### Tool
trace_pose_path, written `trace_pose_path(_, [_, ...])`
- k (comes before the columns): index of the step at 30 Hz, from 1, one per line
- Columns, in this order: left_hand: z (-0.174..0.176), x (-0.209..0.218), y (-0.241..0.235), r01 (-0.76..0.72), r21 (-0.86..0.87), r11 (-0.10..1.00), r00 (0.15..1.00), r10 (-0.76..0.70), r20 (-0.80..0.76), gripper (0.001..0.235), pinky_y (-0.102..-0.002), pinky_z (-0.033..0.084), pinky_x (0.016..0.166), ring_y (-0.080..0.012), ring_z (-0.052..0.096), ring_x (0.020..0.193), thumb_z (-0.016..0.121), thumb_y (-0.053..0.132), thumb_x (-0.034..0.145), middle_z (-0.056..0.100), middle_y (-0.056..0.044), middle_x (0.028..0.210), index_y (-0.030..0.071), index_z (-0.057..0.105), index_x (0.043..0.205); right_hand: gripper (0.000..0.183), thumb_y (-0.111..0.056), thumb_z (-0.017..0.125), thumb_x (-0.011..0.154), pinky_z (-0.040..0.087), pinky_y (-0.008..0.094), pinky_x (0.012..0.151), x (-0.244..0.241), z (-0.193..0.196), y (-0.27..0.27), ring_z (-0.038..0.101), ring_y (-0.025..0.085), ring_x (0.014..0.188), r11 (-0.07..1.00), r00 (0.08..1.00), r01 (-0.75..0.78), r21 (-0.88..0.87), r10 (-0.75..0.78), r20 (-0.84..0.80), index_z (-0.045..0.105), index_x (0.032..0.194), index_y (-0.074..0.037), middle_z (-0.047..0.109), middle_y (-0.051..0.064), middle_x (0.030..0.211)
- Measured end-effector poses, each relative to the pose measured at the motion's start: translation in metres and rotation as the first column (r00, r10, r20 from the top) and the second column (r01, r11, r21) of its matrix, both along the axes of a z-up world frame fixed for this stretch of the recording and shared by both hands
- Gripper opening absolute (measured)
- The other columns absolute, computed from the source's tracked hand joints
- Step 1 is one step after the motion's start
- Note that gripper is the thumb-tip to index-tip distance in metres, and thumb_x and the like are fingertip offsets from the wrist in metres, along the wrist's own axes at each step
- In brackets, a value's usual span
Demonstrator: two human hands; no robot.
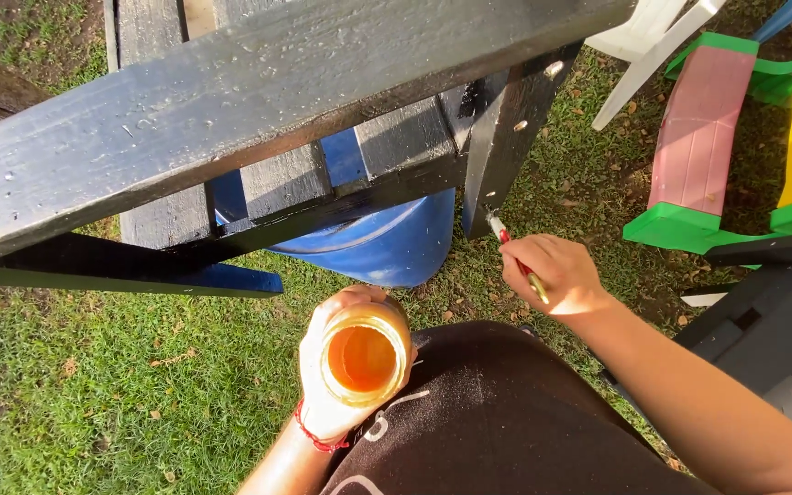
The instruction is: A person uses a paintbrush to apply a liquid coating to a wooden chair outdoors.
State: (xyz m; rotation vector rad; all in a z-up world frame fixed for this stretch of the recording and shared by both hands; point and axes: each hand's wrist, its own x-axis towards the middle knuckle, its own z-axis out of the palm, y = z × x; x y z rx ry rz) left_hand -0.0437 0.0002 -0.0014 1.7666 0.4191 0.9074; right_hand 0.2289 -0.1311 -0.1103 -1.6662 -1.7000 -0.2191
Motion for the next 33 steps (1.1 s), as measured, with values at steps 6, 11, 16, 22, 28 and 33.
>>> trace_pose_path(6, [-0.004, 0.005, -0.002, 0.009, -0.043, 0.999, 1.000, -0.008, 0.010, 0.067, -0.033, 0.054, 0.102, -0.0218, 0.066, 0.111, 0.091, 0.017, 0.064, 0.066, -0.013, 0.118, 0.004, 0.056, 0.120, 0.015, 0.018, 0.056, 0.096, 0.051, 0.027, 0.050, 0.015, 0.076, 0.009, 0.052, 0.010, 0.054, 0.912, 0.960, -0.193, 0.362, 0.252, -0.124, 0.059, 0.108, 0.010, 0.059, 0.016, 0.091])
trace_pose_path(11, [-0.009, 0.010, -0.003, 0.050, -0.042, 0.998, 0.998, -0.048, 0.051, 0.067, -0.034, 0.054, 0.100, -0.0246, 0.065, 0.111, 0.093, 0.019, 0.061, 0.065, -0.015, 0.116, 0.003, 0.057, 0.115, 0.014, 0.005, 0.047, 0.101, 0.049, 0.029, 0.051, 0.020, 0.121, -0.004, 0.053, 0.014, 0.055, 0.816, 0.965, -0.248, 0.521, 0.252, 0.065, 0.057, 0.105, 0.015, 0.055, 0.014, 0.077])
trace_pose_path(16, [-0.005, 0.010, -0.002, 0.052, -0.083, 0.995, 0.998, -0.050, 0.032, 0.068, -0.034, 0.054, 0.101, -0.0232, 0.065, 0.112, 0.093, 0.016, 0.061, 0.066, -0.014, 0.118, 0.004, 0.057, 0.117, 0.011, 0.010, 0.053, 0.096, 0.053, 0.026, 0.053, 0.002, 0.075, 0.004, 0.056, 0.014, 0.057, 0.916, 0.997, -0.068, 0.396, 0.077, -0.008, 0.060, 0.103, 0.011, 0.059, 0.018, 0.084])
trace_pose_path(22, [0.001, 0.007, 0.000, 0.035, -0.021, 0.999, 0.999, -0.035, -0.013, 0.063, -0.033, 0.055, 0.100, -0.0233, 0.065, 0.111, 0.093, 0.019, 0.062, 0.066, -0.014, 0.117, 0.003, 0.060, 0.114, 0.024, 0.017, 0.052, 0.086, 0.046, 0.023, 0.047, 0.003, 0.015, -0.002, 0.056, 0.011, 0.053, 0.956, 0.993, -0.115, 0.270, 0.110, 0.032, 0.060, 0.103, 0.002, 0.061, 0.001, 0.067])
trace_pose_path(28, [-0.004, 0.007, 0.003, 0.055, -0.032, 0.998, 0.998, -0.054, 0.025, 0.067, -0.033, 0.054, 0.102, -0.0234, 0.065, 0.113, 0.091, 0.017, 0.063, 0.066, -0.013, 0.119, 0.005, 0.057, 0.120, 0.019, 0.018, 0.059, 0.089, 0.058, 0.037, 0.064, -0.010, 0.071, 0.000, 0.063, 0.024, 0.068, 0.858, 0.998, 0.057, 0.511, -0.049, -0.029, 0.064, 0.104, 0.008, 0.064, 0.017, 0.086])
trace_pose_path(33, [-0.003, 0.009, 0.004, 0.087, 0.011, 0.996, 0.994, -0.088, 0.072, 0.068, -0.036, 0.053, 0.105, -0.0246, 0.065, 0.114, 0.091, 0.021, 0.066, 0.064, -0.014, 0.121, 0.006, 0.055, 0.123, 0.019, 0.018, 0.052, 0.088, 0.050, 0.026, 0.053, 0.004, 0.021, 0.011, 0.057, 0.013, 0.055, 0.956, 0.997, -0.030, 0.293, 0.009, 0.072, 0.062, 0.088, 0.002, 0.061, 0.005, 0.067])
